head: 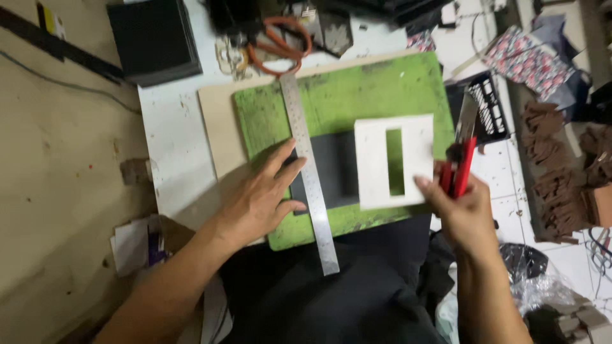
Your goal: The person uses a metal ruler and a red utility knife to cut a black rectangular sheet on a green cutting mat. They align a white template over the sheet, score along the ruler, and remove the cut piece. The person repeats the process on another sheet, stacking the finished pieces aside.
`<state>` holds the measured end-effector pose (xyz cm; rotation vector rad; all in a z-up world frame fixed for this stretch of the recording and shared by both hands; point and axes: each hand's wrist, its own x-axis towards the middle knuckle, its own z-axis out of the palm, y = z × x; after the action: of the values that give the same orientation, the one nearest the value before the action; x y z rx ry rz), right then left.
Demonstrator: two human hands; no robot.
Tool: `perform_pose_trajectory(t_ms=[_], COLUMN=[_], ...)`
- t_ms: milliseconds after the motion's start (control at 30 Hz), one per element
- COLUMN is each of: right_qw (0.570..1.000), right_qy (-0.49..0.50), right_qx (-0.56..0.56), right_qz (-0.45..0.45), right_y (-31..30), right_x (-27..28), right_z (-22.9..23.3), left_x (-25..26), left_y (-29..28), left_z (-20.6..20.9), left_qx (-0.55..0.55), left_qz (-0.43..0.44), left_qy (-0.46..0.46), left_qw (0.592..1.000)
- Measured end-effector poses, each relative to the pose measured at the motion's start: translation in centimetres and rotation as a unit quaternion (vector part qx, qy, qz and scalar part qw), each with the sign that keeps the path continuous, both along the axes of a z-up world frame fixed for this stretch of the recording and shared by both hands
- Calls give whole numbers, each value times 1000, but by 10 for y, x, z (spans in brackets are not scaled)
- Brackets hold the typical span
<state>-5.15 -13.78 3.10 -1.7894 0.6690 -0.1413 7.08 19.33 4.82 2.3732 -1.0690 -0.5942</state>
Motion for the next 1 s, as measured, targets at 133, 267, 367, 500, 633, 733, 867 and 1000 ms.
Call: perform_pose_trajectory(t_ms=[133,267,367,500,633,733,867,1000], right_qw=[999,998,997,997,996,996,995,994], right_qy=[30,55,68,54,60,61,80,77], right_qx=[24,30,24,37,67,48,44,57], right_qz=[7,24,36,46,25,37,48,50], right_y=[35,53,59,63,67,67,68,73], right_x=[-39,-58,-65,-68,-71,-72,-72,-70], right_z=[4,11,11,7,2,-1,2,6], left_x=[-4,-2,-3,-4,-4,-4,-3,-1], left_y=[0,-9,-10,-8,-5,-5,-3,-5], left_z=[0,7,1,-5,-20,-13,-13,-2], left_qx=[0,40,50,14,7,2,20,42], left_qz=[-3,-4,-13,-38,-62,-62,-64,-55], left_qy=[24,38,33,-53,-106,-82,-75,-16], left_qw=[1000,998,998,998,992,995,995,997])
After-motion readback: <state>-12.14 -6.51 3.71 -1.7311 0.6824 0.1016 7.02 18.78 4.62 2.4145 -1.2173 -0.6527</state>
